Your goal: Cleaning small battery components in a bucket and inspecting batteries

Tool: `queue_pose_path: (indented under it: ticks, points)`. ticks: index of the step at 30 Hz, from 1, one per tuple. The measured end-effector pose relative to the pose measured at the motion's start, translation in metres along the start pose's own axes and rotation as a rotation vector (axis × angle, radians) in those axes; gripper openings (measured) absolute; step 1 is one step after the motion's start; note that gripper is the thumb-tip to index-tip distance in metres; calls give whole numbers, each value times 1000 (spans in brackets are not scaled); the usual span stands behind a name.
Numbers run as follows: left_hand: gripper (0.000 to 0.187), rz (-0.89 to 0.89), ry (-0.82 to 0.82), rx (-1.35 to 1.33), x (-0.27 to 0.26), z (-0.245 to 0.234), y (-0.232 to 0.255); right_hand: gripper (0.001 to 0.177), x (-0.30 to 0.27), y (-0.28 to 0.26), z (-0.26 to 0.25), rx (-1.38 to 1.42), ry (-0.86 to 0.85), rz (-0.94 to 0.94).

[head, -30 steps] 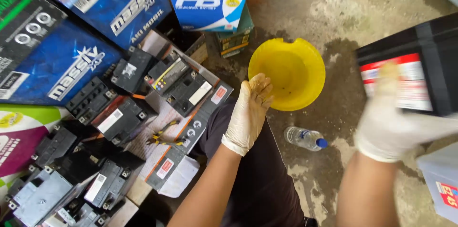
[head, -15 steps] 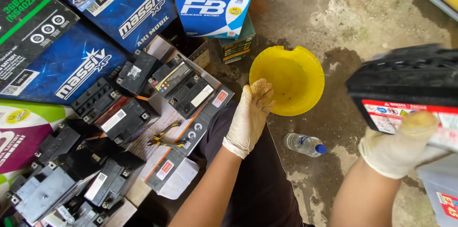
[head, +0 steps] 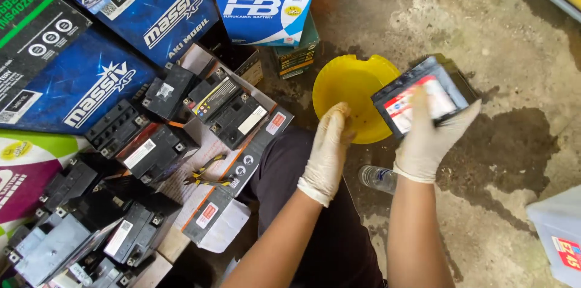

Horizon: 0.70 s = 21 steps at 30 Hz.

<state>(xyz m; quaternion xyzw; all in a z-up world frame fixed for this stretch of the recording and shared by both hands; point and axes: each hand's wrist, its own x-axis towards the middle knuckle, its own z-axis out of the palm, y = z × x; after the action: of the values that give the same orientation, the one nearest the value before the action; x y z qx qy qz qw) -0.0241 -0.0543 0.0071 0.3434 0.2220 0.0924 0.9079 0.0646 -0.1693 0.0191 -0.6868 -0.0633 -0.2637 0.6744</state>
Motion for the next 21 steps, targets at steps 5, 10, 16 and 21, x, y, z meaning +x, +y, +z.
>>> queue_pose_path:
  ticks: [5,10,16,21]
  points:
    - [71,-271,132,-313,17,18,-33,84,18,-16,4,-393,-73,-14]
    - [109,-376,160,-335,21,6,-55,68,30,-16,31,-448,-181,263]
    - [95,-215,129,-281,14,11,-31,92,59,25,35,-716,-334,413]
    - [87,-177,97,-265,18,3,-46,85,56,30,30,-911,-477,225]
